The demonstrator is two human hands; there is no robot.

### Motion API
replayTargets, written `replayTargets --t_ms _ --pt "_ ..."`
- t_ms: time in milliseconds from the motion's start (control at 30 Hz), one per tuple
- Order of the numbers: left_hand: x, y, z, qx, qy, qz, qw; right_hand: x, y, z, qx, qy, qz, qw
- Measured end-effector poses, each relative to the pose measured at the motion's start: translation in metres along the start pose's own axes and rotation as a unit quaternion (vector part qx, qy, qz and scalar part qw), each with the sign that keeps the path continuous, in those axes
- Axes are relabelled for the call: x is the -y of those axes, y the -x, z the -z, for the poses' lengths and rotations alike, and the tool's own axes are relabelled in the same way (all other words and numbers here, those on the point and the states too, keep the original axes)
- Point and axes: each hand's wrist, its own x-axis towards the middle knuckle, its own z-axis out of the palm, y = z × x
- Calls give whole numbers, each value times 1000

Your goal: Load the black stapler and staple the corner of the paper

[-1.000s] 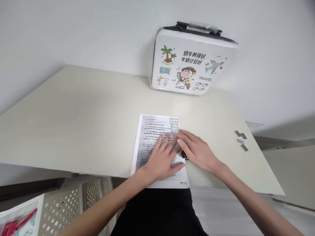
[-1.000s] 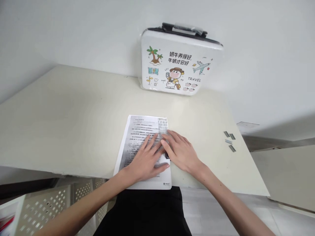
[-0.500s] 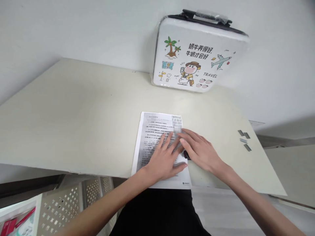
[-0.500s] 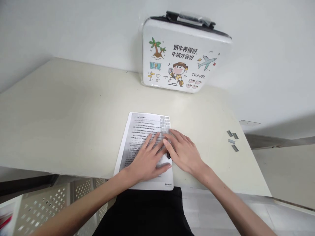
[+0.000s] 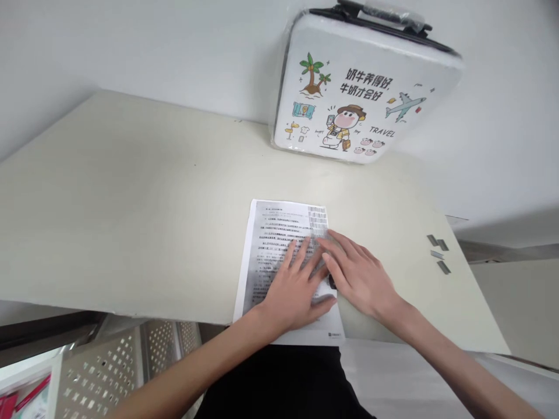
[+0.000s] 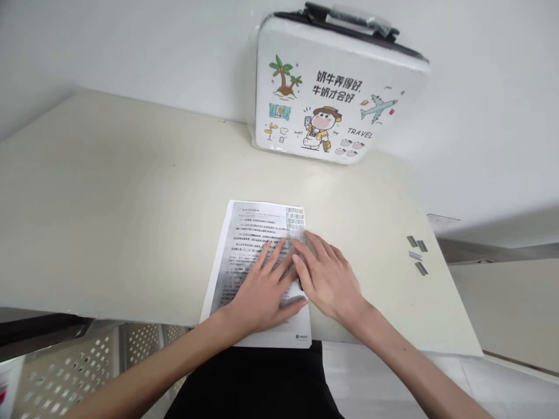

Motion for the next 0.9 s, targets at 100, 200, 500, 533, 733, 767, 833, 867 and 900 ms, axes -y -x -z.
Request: replayTargets --t_ms 100,200,500,533,733,767,833,867,900 --pt "1 -1 1 6 6 3 1000 4 -1 -3 -3 34 18 999" --pt "2 -1 2 8 14 -2 1000 6 -3 -8 -2 48 21 999" --pt "3 0 0 0 6 -2 1000 8 -6 -6 6 29 14 999" --pt "3 1 -1 -3 3 -1 1000 5 -6 -2 4 3 10 1000" --pt "3 4 -1 -19 -23 10 1000 -15 9 8 -64 -169 23 983" --pt "4 4 0 -18 -26 12 999 -19 12 7 -75 -172 40 981" --pt "6 6 3 -15 -31 16 999 -27 20 3 -93 -169 72 979" --pt "7 7 6 -13 -33 19 999 -31 25 1 -102 -166 86 977" --pt "8 7 8 -11 -36 22 999 -36 30 -1 -108 -164 100 975"
